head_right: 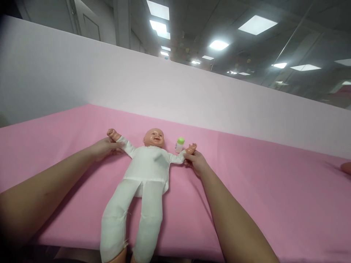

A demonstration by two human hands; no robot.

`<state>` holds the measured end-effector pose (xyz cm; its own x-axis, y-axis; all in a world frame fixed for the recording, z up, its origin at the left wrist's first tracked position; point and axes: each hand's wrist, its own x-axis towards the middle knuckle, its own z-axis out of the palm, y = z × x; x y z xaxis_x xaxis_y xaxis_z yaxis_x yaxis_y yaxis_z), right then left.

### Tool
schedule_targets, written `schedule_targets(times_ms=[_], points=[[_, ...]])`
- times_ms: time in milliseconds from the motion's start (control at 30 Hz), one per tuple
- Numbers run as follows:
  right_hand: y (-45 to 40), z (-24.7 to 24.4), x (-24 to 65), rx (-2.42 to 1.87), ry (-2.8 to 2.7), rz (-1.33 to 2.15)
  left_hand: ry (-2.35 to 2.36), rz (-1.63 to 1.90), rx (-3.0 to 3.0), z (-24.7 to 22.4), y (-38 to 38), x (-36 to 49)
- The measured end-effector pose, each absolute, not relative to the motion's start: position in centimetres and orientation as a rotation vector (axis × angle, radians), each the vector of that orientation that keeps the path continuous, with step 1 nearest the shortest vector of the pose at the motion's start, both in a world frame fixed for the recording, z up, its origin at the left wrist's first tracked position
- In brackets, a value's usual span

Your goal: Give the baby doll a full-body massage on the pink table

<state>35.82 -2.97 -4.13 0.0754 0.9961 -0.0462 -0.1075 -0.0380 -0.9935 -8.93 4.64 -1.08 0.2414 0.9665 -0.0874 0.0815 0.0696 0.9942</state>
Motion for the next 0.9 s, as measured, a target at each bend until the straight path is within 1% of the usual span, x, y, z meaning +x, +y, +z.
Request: schedule_targets(times_ms=[100, 167, 300, 367, 433, 533, 633, 767, 900], points=[[-2.6, -4.1, 36.1, -1.179, -0.964, 1.037, 1.127, 0.994, 1.277, -0.8, 4.5, -9.2], [-2.7, -3.8, 35.9, -1.173, -0.998, 0.957, 1.178, 1.039, 1.366, -0.4, 4.1, -8.8], [-3.9, -2.6, 33.6, -1.206, -1.207, 0.689, 1.322, 1.153, 1.713, 0.7, 2.0, -6.8], [-5.1, -2.0, 31.6, -1.239, -1.374, 0.514, 1.271, 1.171, 1.883, 1.2, 0.6, -5.5], [-6.3, -1.5, 29.6, -1.177, -1.651, 0.370, 1.165, 1.050, 2.072, 1.5, -0.6, -4.3], [-7.4, -1.6, 27.5, -0.971, -2.030, 0.088, 1.064, 0.790, 2.320, 1.6, -1.4, -3.3], [-7.6, -2.0, 26.7, -0.851, -2.200, -0.124, 1.047, 0.664, 2.481, 1.2, -1.1, -3.4], [-7.4, -2.4, 26.7, -0.847, -2.273, -0.213, 1.006, 0.564, 2.594, 0.7, -0.6, -3.9], [-7.4, -2.4, 26.6, -0.956, -2.188, -0.091, 0.953, 0.670, 2.520, 0.5, -0.4, -3.9]])
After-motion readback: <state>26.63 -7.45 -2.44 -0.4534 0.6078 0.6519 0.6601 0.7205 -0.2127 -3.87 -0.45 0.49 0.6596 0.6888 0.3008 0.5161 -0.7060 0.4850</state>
